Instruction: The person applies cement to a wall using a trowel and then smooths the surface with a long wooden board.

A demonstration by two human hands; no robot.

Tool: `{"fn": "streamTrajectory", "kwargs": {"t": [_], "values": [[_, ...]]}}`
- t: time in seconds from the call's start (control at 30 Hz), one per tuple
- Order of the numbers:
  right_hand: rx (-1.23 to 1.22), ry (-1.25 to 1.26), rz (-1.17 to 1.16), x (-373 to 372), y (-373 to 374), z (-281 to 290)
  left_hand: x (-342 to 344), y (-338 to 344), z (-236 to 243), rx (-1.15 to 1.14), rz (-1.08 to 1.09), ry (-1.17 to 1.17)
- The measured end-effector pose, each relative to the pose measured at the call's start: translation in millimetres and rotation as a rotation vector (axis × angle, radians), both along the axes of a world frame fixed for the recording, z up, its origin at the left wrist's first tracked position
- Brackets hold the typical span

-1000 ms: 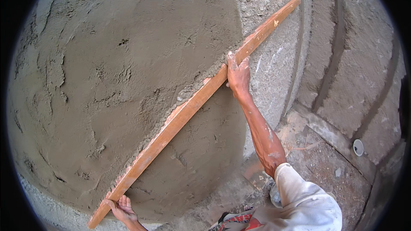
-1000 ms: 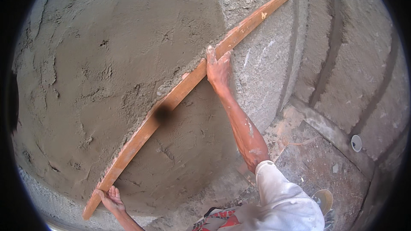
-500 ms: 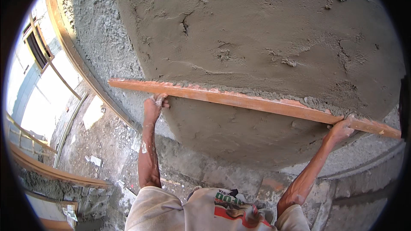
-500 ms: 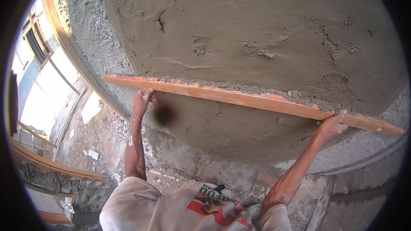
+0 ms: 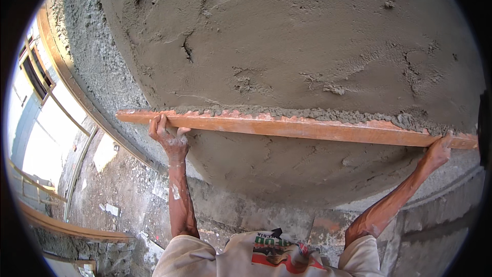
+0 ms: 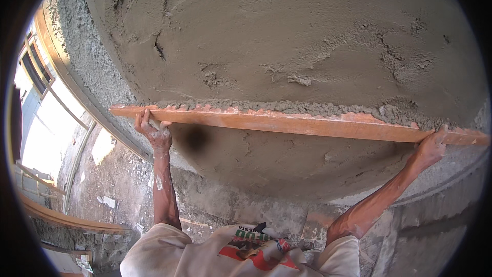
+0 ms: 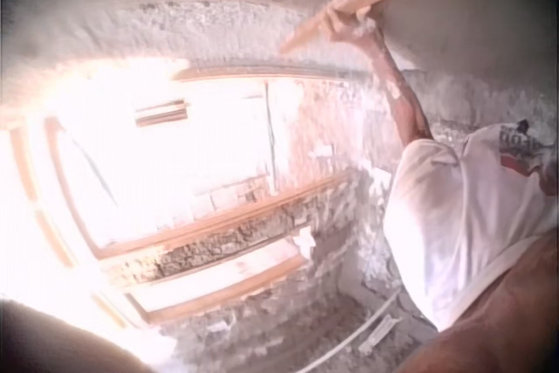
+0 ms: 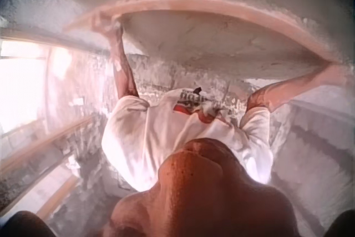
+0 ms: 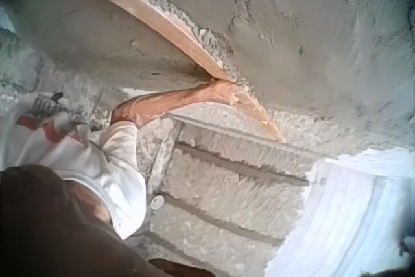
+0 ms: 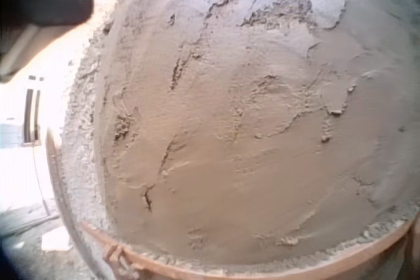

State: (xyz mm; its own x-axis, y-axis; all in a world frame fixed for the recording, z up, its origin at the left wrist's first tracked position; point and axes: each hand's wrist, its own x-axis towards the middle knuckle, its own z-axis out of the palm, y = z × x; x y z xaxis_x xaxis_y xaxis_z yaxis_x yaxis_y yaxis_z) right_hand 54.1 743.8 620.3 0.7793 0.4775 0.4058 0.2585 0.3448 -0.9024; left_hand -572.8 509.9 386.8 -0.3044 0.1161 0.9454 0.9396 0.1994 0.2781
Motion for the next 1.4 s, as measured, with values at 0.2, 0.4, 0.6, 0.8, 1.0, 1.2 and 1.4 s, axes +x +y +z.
{"fn": "streamTrajectory", "kwargs": {"t": [0.2,0.4,0.6,0.8,1.0,1.2,1.4], "values": [[0.007,-0.324,-0.264,130.2,23.0,71.7,76.9,39.1,88.4,0.148,0.051,0.073],[0.012,-0.323,-0.200,149.0,13.9,76.1,149.7,55.3,189.6,0.078,0.192,0.158],[0.156,-0.426,-0.196,202.3,18.0,261.6,185.9,98.4,186.0,0.181,-0.027,0.129],[0.053,-0.249,-0.130,85.5,47.7,185.0,75.9,0.0,133.9,-0.020,0.177,0.326],[0.130,-0.357,-0.152,31.7,6.6,53.5,85.5,-4.0,33.7,0.047,0.068,0.240],[0.170,-0.414,-0.164,-30.8,-13.8,54.9,18.6,-32.2,-29.7,-0.104,0.189,0.225],[0.211,-0.499,-0.272,16.7,2.1,210.8,87.6,-0.1,72.0,0.088,0.164,0.297]]}}
